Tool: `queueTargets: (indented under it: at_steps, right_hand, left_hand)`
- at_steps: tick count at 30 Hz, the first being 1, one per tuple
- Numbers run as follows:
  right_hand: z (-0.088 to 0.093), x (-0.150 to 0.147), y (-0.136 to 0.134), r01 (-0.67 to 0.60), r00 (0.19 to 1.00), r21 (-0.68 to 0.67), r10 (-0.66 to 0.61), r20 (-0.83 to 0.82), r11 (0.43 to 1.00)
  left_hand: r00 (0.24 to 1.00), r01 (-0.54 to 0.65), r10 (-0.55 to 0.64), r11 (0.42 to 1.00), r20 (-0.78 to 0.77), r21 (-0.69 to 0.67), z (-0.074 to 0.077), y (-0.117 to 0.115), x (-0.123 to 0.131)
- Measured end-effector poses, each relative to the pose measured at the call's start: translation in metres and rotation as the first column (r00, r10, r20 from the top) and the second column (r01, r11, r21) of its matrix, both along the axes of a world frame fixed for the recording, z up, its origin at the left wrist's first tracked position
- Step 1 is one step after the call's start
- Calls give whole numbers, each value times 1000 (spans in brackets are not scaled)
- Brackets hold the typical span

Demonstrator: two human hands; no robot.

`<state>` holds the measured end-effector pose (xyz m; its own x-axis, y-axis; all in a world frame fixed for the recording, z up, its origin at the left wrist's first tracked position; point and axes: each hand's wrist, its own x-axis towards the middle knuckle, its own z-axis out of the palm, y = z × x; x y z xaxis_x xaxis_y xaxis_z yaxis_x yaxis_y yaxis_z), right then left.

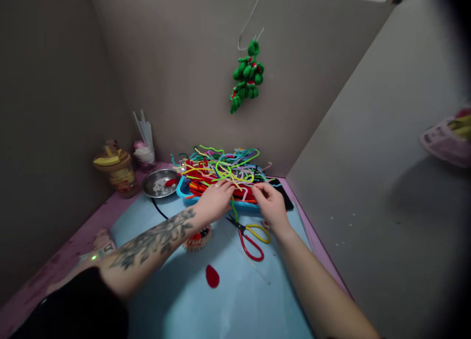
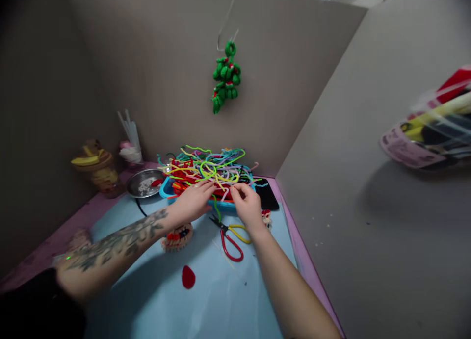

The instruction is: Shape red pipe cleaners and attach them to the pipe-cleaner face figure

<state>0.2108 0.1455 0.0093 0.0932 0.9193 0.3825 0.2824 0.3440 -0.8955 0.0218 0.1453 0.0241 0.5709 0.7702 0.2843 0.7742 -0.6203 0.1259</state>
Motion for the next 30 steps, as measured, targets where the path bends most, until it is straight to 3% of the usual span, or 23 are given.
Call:
queueTargets:
  at_steps: [4,8,13,16,19,23,25,27,28,29,30]
  right_hand:
    - [-10,13,-6,-6,1000,-54,6,5,999]
    - [-21,30,-9,48,994,-134,-60,-89,990]
    - [-24,60,-4,168,905,-143,-210,-369,975]
    - [-16,88,-4,347,805,-84,-343,-485,934]
    - [-1,116,-11,524,689,-8,-430,-584,852]
    - [32,135,-29,639,680,153,-460,-571,754]
    - [52,132,-40,748,626,278,-501,-597,603]
    - [71,123,-50,832,554,419,-510,-658,364]
    - [78,116,-53,824,566,477,-499,-657,307]
    - [83,108,-56,802,592,522,-498,-634,289]
    - [85,99,-57,770,629,559,-513,-585,307]
  left_hand:
    - [984,138,-149,984,-94,-117,-23,48,19]
    - [978,147,-181,953,-106,-266,-41,74,18]
    - [968,178,-223,932,-114,-316,-44,92,11]
    - [965,183,-235,922,-117,-342,-44,95,10]
    - [966,177,-231,919,-117,-352,-44,94,10]
    - [973,157,-202,933,-109,-325,-42,90,7]
    - [979,142,-179,943,-98,-300,-40,87,5]
    - [986,125,-151,955,-77,-268,-37,82,4]
    - [988,116,-137,961,-65,-250,-34,78,4]
    - [992,105,-119,969,-47,-224,-31,72,4]
    - [995,95,-101,977,-20,-189,-26,65,4]
